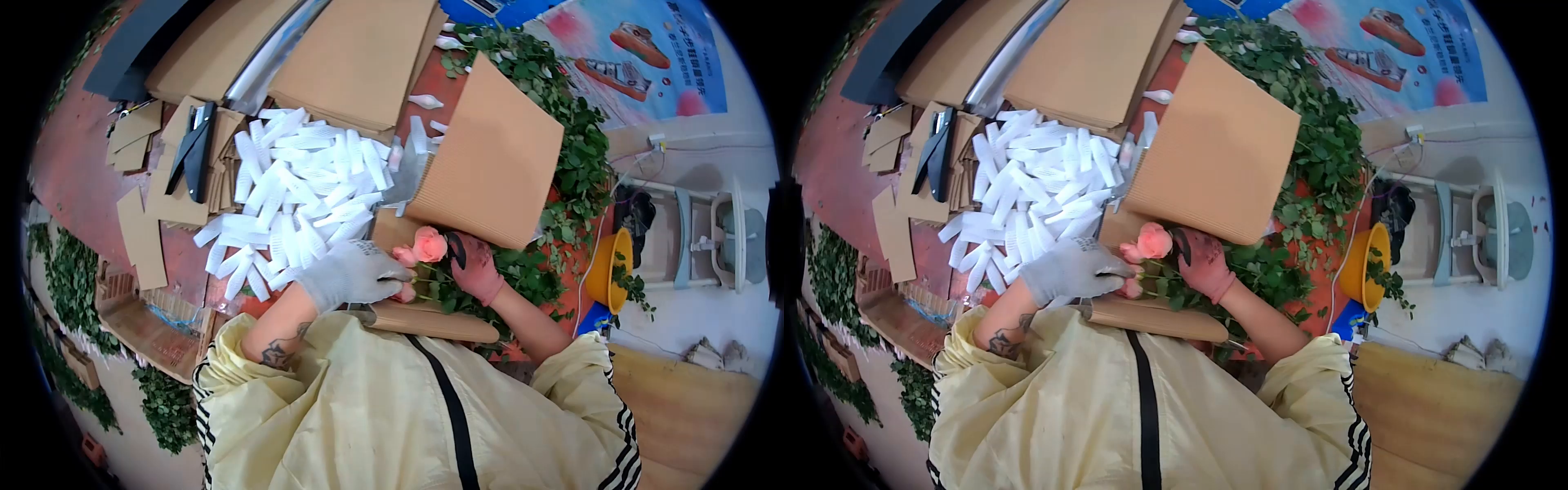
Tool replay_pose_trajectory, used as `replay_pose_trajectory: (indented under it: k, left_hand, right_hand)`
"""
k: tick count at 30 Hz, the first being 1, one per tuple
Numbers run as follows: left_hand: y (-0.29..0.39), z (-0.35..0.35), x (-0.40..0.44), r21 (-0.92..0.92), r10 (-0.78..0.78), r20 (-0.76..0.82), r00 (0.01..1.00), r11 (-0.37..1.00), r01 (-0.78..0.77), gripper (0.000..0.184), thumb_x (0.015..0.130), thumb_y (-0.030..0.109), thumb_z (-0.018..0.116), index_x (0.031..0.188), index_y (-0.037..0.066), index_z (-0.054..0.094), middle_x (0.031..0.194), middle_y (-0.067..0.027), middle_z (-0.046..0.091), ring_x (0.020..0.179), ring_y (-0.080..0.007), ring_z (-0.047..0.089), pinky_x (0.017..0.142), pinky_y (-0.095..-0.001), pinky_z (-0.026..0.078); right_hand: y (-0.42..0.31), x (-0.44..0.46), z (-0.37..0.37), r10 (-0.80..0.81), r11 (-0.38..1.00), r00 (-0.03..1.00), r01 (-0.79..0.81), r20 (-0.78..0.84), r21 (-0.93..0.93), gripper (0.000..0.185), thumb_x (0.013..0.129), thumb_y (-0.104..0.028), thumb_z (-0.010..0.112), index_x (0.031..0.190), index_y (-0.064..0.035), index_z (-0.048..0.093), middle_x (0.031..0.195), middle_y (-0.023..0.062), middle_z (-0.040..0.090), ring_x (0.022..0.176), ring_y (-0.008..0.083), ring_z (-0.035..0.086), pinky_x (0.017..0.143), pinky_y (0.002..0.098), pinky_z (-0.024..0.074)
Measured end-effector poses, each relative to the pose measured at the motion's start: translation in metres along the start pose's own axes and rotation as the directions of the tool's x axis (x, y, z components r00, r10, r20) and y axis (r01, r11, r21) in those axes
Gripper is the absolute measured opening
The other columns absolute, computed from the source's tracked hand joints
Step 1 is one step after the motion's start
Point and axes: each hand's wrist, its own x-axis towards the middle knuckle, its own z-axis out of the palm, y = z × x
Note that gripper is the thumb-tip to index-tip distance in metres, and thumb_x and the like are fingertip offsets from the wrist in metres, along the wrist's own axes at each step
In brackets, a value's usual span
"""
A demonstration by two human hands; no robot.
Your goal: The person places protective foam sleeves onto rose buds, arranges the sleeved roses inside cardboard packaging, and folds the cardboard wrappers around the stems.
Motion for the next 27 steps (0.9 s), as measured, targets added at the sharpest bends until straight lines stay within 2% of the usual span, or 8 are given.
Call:
replay_pose_trajectory:
  k: [9, 11, 14, 17, 20, 22, 24, 27]
  left_hand:
    - [0.022, -0.01, 0.006, 0.01, 0.035, -0.028, 0.999, 0.999, -0.034, 0.028, 0.084, 0.034, 0.051, 0.102, 0.018, 0.066, 0.093, -0.0084, 0.066, 0.087, -0.0267, 0.063, 0.078, -0.0378, 0.047]
    - [0.024, -0.002, 0.014, 0.211, 0.246, -0.234, 0.94, 0.957, -0.198, 0.03, 0.082, 0.033, 0.055, 0.104, 0.015, 0.064, 0.102, -0.006, 0.063, 0.097, -0.0246, 0.059, 0.082, -0.0374, 0.045]
    - [0.026, 0.009, 0.028, 0.44, 0.457, -0.25, 0.854, 0.839, -0.32, 0.031, 0.08, 0.033, 0.058, 0.105, 0.014, 0.064, 0.113, -0.0044, 0.058, 0.108, -0.0244, 0.052, 0.086, -0.0379, 0.042]
    - [0.001, 0.026, 0.031, 0.505, 0.388, -0.079, 0.918, 0.81, -0.299, 0.037, 0.078, 0.038, 0.061, 0.107, 0.015, 0.063, 0.122, -0.0051, 0.054, 0.113, -0.0256, 0.048, 0.089, -0.0396, 0.04]
    - [0.024, 0.011, 0.03, 0.44, 0.312, 0.003, 0.95, 0.853, -0.282, 0.041, 0.079, 0.035, 0.061, 0.11, 0.009, 0.062, 0.126, -0.0096, 0.053, 0.116, -0.0292, 0.048, 0.097, -0.0418, 0.037]
    - [0.022, 0.014, 0.034, 0.459, 0.332, 0.038, 0.942, 0.832, -0.312, 0.04, 0.078, 0.036, 0.061, 0.108, 0.01, 0.063, 0.126, -0.0082, 0.053, 0.115, -0.0285, 0.048, 0.097, -0.0414, 0.037]
    - [0.026, 0.014, 0.033, 0.475, 0.272, 0.04, 0.962, 0.841, -0.257, 0.04, 0.077, 0.034, 0.062, 0.108, 0.009, 0.064, 0.127, -0.0084, 0.052, 0.116, -0.0294, 0.047, 0.098, -0.0408, 0.036]
    - [0.03, 0.012, 0.034, 0.45, 0.268, 0.079, 0.96, 0.85, -0.274, 0.043, 0.077, 0.032, 0.061, 0.111, 0.005, 0.062, 0.126, -0.0161, 0.053, 0.118, -0.034, 0.047, 0.102, -0.0429, 0.034]
  right_hand:
    - [0.003, -0.012, -0.02, 0.021, 0.991, 0.995, -0.008, -0.1, 0.132, 0.041, 0.068, -0.006, 0.062, 0.109, -0.004, 0.054, 0.107, 0.0156, 0.057, 0.102, 0.0347, 0.053, 0.09, 0.0426, 0.0417]
    - [0.005, -0.015, -0.028, 0.046, 0.987, 0.995, -0.031, -0.093, 0.156, 0.043, 0.068, -0.006, 0.062, 0.11, -0.0038, 0.053, 0.108, 0.0157, 0.056, 0.103, 0.0346, 0.052, 0.091, 0.0424, 0.0414]
    - [0.008, -0.022, -0.051, 0.021, 0.971, 1.0, -0.022, 0.007, 0.238, 0.043, 0.068, -0.006, 0.062, 0.11, -0.0042, 0.053, 0.106, 0.0147, 0.056, 0.103, 0.0345, 0.052, 0.09, 0.0422, 0.0418]
    - [-0.003, -0.042, -0.101, 0.107, 0.974, 0.96, -0.049, -0.26, 0.221, 0.041, 0.066, -0.003, 0.062, 0.106, -0.0032, 0.053, 0.099, 0.0155, 0.058, 0.092, 0.0359, 0.056, 0.079, 0.0426, 0.047]
    - [0.0, -0.083, -0.169, 0.175, 0.984, 0.728, -0.152, -0.663, 0.092, 0.042, 0.066, -0.005, 0.066, 0.106, -0.001, 0.053, 0.095, 0.018, 0.059, 0.088, 0.0344, 0.059, 0.077, 0.0374, 0.0492]
    - [0.021, -0.123, -0.225, 0.345, 0.93, 0.605, -0.324, -0.718, 0.173, 0.04, 0.071, -0.006, 0.066, 0.109, -0.0003, 0.054, 0.1, 0.019, 0.06, 0.094, 0.0303, 0.06, 0.081, 0.0354, 0.0482]
    - [0.058, -0.179, -0.267, 0.328, 0.841, 0.254, -0.516, -0.91, 0.16, 0.032, 0.081, -0.009, 0.058, 0.111, 0.0014, 0.054, 0.098, 0.0156, 0.062, 0.092, 0.025, 0.06, 0.08, 0.0357, 0.0475]
    - [0.076, -0.282, -0.323, 0.321, 0.84, -0.182, -0.398, -0.929, 0.369, 0.028, 0.08, -0.003, 0.051, 0.107, 0.0005, 0.057, 0.092, 0.0069, 0.063, 0.077, 0.014, 0.059, 0.07, 0.0291, 0.048]
